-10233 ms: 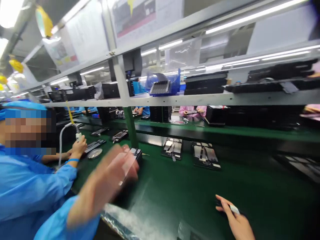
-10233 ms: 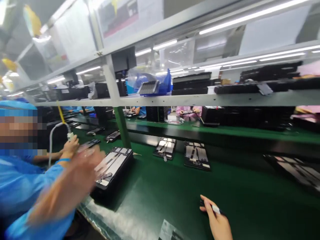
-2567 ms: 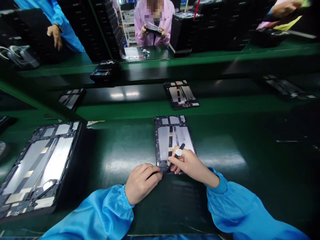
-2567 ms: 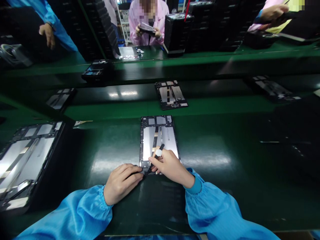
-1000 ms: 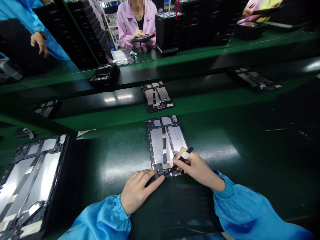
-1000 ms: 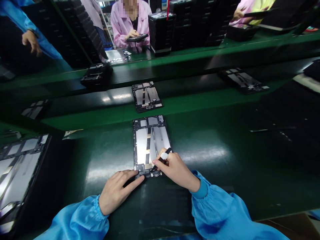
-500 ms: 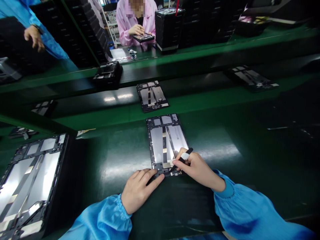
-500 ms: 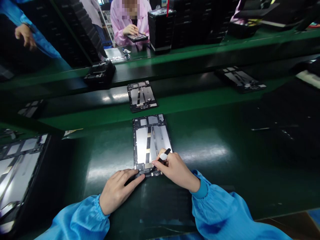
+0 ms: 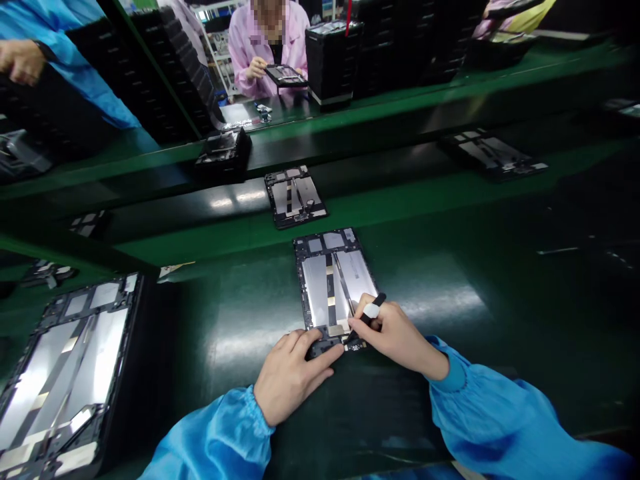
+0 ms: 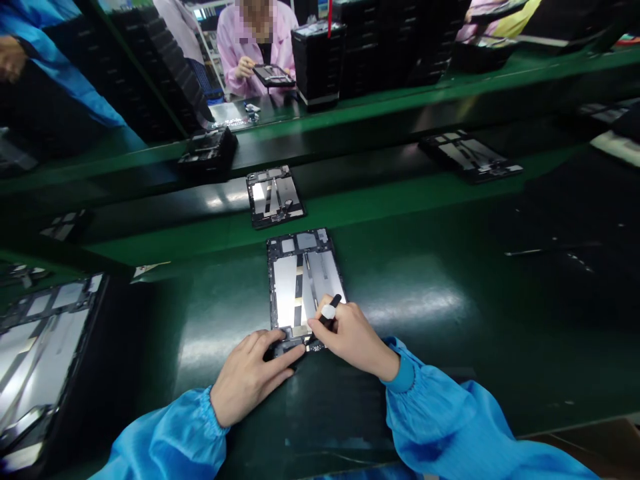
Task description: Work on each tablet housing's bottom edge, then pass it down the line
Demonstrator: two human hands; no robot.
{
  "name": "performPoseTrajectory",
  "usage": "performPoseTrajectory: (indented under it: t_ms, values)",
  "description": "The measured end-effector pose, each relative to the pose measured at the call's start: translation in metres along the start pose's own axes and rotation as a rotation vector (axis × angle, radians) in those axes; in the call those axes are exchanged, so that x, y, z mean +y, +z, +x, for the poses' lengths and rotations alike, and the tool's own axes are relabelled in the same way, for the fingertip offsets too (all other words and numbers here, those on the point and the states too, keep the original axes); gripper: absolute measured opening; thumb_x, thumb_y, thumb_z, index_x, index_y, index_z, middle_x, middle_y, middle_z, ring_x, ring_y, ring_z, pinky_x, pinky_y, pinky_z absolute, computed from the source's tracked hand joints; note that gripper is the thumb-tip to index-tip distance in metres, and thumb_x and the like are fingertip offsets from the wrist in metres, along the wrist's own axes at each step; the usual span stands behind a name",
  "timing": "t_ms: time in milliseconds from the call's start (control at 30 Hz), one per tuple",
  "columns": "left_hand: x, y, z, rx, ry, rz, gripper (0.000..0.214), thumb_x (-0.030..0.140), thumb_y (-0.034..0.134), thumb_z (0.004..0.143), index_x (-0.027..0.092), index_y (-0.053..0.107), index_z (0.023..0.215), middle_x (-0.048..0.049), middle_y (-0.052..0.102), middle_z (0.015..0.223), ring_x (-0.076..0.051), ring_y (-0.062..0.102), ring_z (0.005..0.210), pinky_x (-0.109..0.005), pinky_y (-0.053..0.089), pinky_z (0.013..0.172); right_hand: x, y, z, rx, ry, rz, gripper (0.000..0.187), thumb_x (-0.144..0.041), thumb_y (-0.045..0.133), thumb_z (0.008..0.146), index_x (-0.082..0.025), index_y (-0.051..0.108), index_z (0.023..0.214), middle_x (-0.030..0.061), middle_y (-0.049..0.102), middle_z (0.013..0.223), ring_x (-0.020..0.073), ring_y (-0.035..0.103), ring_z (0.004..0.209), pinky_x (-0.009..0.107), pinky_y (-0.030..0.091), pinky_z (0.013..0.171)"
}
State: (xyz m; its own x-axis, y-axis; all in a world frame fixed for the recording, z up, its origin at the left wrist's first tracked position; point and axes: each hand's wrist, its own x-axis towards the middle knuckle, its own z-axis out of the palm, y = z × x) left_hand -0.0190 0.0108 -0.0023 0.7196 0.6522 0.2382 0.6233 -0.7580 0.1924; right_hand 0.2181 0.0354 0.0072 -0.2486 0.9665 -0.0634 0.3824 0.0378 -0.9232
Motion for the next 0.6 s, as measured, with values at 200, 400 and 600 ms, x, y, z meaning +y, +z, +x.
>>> performPoseTrajectory:
  t_ms: [200, 400, 600]
  values:
    - [-0.014, 0.002, -0.015, 0.095, 0.042, -0.157, 0.030, 0.019, 0.051, 0.097, 0.024, 0.061, 0.124, -0.0074, 0.059, 0.131, -0.020, 0.058, 0.105, -0.033, 0.052, 0.087, 0.019, 0.003, 0.001, 0.356, -0.067, 0.241, 0.024, -0.039, 0.063, 0.086, -0.022, 0.054, 0.070, -0.0001, 0.060, 0.068, 0.0179, 0.062, 0.064, 0.029, 0.048, 0.060]
    - [-0.020, 0.013, -0.012, 0.163, -0.362, -0.223, 0.043, 0.033, 0.055, 0.094, 0.022, 0.054, 0.135, -0.0124, 0.054, 0.137, -0.029, 0.049, 0.126, -0.050, 0.042, 0.104, 0.027, 0.007, 0.013, 0.508, 0.071, 0.724, 0.035, -0.053, 0.074, 0.074, -0.024, 0.053, 0.072, -0.0029, 0.064, 0.062, 0.0187, 0.063, 0.059, 0.030, 0.050, 0.059]
    - [-0.002, 0.012, 0.008, 0.154, -0.666, -0.809, 0.058, 0.047, 0.059, 0.090, 0.022, 0.050, 0.141, -0.0126, 0.055, 0.135, -0.030, 0.056, 0.118, -0.046, 0.053, 0.094, 0.015, -0.003, 0.013, 0.570, 0.056, 0.997, 0.037, -0.048, 0.081, 0.066, -0.024, 0.054, 0.074, -0.0036, 0.064, 0.064, 0.0191, 0.063, 0.060, 0.031, 0.051, 0.057]
